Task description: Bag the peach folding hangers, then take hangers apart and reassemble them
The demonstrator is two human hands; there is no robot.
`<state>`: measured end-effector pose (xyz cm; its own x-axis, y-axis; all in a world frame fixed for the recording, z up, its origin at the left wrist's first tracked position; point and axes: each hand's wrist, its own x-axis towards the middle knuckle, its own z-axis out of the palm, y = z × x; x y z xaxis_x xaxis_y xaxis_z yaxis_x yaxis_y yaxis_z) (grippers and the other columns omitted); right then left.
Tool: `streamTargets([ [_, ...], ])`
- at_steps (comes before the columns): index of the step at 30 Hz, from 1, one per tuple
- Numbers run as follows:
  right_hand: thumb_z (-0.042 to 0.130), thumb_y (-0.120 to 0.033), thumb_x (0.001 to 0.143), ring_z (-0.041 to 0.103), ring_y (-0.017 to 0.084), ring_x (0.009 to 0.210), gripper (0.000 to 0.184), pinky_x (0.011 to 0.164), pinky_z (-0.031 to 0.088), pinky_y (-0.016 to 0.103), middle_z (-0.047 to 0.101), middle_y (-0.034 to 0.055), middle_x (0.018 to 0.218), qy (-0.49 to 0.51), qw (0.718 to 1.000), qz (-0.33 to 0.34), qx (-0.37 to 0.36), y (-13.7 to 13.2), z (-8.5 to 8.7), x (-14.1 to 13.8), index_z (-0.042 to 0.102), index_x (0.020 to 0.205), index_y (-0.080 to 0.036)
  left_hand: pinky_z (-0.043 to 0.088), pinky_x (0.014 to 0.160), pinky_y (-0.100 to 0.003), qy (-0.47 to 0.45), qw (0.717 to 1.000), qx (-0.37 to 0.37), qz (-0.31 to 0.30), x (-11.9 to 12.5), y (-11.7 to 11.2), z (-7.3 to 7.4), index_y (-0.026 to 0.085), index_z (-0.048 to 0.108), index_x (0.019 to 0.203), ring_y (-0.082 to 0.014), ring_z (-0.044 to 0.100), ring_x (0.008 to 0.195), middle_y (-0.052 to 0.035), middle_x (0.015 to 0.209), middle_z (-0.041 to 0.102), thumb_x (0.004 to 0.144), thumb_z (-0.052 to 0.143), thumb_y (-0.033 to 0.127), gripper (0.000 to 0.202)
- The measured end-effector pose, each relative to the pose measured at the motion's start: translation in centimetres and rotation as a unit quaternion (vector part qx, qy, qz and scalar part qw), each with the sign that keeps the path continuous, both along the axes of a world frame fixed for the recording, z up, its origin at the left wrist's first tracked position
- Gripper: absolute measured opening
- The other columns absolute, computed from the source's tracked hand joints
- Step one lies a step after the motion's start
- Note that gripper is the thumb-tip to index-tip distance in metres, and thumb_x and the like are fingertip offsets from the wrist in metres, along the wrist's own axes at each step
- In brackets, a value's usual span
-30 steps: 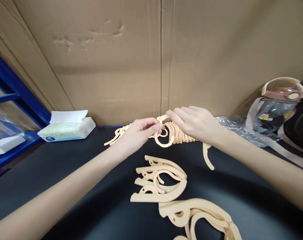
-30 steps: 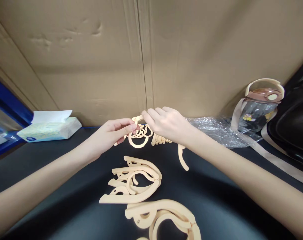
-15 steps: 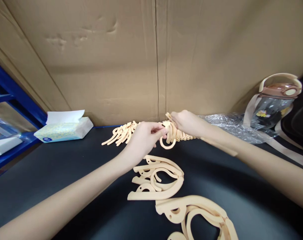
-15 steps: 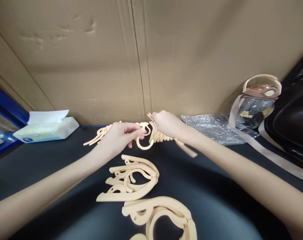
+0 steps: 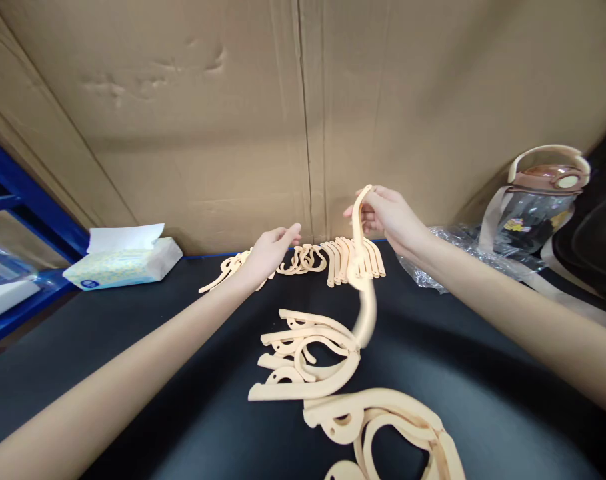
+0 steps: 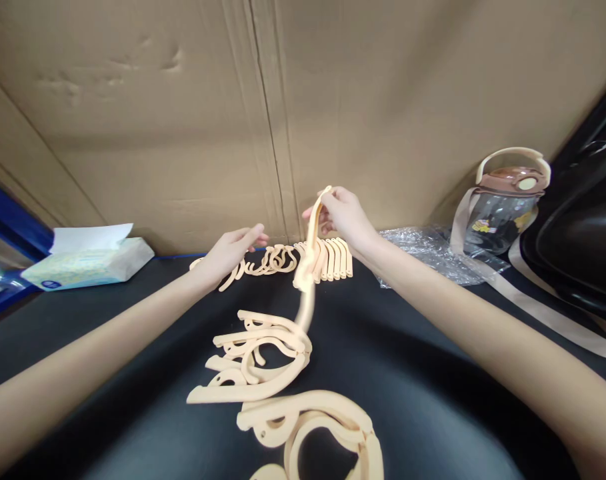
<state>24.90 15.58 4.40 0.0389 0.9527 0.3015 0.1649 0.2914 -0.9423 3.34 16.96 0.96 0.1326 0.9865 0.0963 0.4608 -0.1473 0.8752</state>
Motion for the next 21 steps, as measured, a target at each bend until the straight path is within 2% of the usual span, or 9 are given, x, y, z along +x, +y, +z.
streamTargets([
  [3,0.045,-0.015,0.085,0.068,0.013,0.072,0.017,0.064,0.053,0.028,0.071,0.0033,0.091,0.062,0.997,-0.022,0.039,0.6,-0.2,0.6,0.032,0.086,-0.026,0.055,0.077,-0.032,-0.102,0.981,-0.121,-0.109,0.1,-2.0,0.7,0.012,0.073,0.089,-0.0243,0.069,0.093,-0.0166,0.101,0.073,0.095,0.032,0.066,0.068],
  [6,0.052,-0.017,0.080,0.070,0.016,0.083,0.022,0.073,0.055,0.033,0.071,0.0039,0.095,0.011,0.994,-0.016,0.104,0.8,-0.2,1.2,0.033,0.085,-0.026,0.057,0.073,-0.027,-0.207,0.946,-0.204,-0.145,0.0,-3.3,1.5,0.012,0.070,0.084,-0.0173,0.069,0.078,-0.0118,0.088,0.071,0.094,0.055,0.046,0.039],
  [8,0.059,-0.019,0.077,0.069,0.018,0.086,0.021,0.075,0.053,0.034,0.071,0.0039,0.092,-0.109,0.980,-0.017,0.167,0.6,-0.3,1.5,0.042,0.088,-0.025,0.054,0.061,-0.019,-0.235,0.948,-0.183,-0.115,-0.1,-3.6,1.9,0.014,0.064,0.081,-0.0095,0.062,0.063,-0.0043,0.077,0.065,0.095,0.056,0.029,0.022],
  [10,0.064,-0.022,0.079,0.068,0.019,0.084,0.018,0.073,0.050,0.033,0.072,0.0029,0.089,-0.290,0.933,-0.030,0.212,-0.1,-0.3,1.2,0.054,0.094,-0.022,0.041,0.042,-0.011,-0.256,0.949,-0.157,-0.090,-0.1,-3.8,2.1,0.015,0.057,0.079,-0.0037,0.046,0.044,0.0036,0.063,0.051,0.098,0.049,0.023,0.022],
  [12,0.060,-0.026,0.087,0.067,0.021,0.083,0.014,0.068,0.044,0.032,0.074,0.0038,0.090,-0.463,0.855,-0.043,0.229,-1.0,-0.4,0.5,0.063,0.100,-0.021,0.024,0.033,-0.009,-0.264,0.950,-0.144,-0.082,0.0,-3.9,2.3,0.016,0.054,0.077,-0.0020,0.028,0.036,0.0082,0.055,0.036,0.100,0.044,0.022,0.025],
  [14,0.051,-0.028,0.096,0.067,0.023,0.085,0.018,0.065,0.040,0.032,0.074,0.0083,0.092,-0.575,0.778,-0.050,0.250,-2.0,-0.5,-0.6,0.067,0.098,-0.018,0.018,0.031,-0.010,-0.257,0.951,-0.149,-0.088,0.2,-4.2,2.4,0.015,0.053,0.076,-0.0020,0.023,0.035,0.0089,0.053,0.031,0.099,0.043,0.022,0.027],
  [16,0.044,-0.026,0.100,0.067,0.025,0.084,0.027,0.062,0.037,0.032,0.073,0.0123,0.089,-0.636,0.721,-0.045,0.271,-2.8,-0.7,-1.6,0.068,0.095,-0.014,0.022,0.032,-0.011,-0.247,0.951,-0.157,-0.096,0.3,-4.4,2.5,0.014,0.054,0.075,-0.0024,0.029,0.036,0.0067,0.055,0.037,0.098,0.043,0.021,0.026],
  [18,0.040,-0.020,0.100,0.067,0.024,0.080,0.028,0.059,0.034,0.032,0.073,0.0133,0.086,-0.663,0.694,-0.034,0.278,-3.4,-0.8,-2.3,0.067,0.096,-0.012,0.026,0.033,-0.012,-0.238,0.953,-0.159,-0.100,0.3,-4.6,2.5,0.014,0.054,0.072,-0.0032,0.035,0.038,0.0040,0.057,0.043,0.098,0.044,0.025,0.029],
  [21,0.041,-0.007,0.094,0.065,0.023,0.074,0.024,0.055,0.027,0.032,0.072,0.0144,0.089,-0.650,0.720,0.003,0.245,-3.8,-1.2,-2.7,0.063,0.104,-0.010,0.025,0.034,-0.013,-0.222,0.957,-0.156,-0.100,0.3,-4.6,2.5,0.015,0.051,0.067,-0.0037,0.037,0.039,0.0025,0.057,0.045,0.098,0.047,0.037,0.038],
])
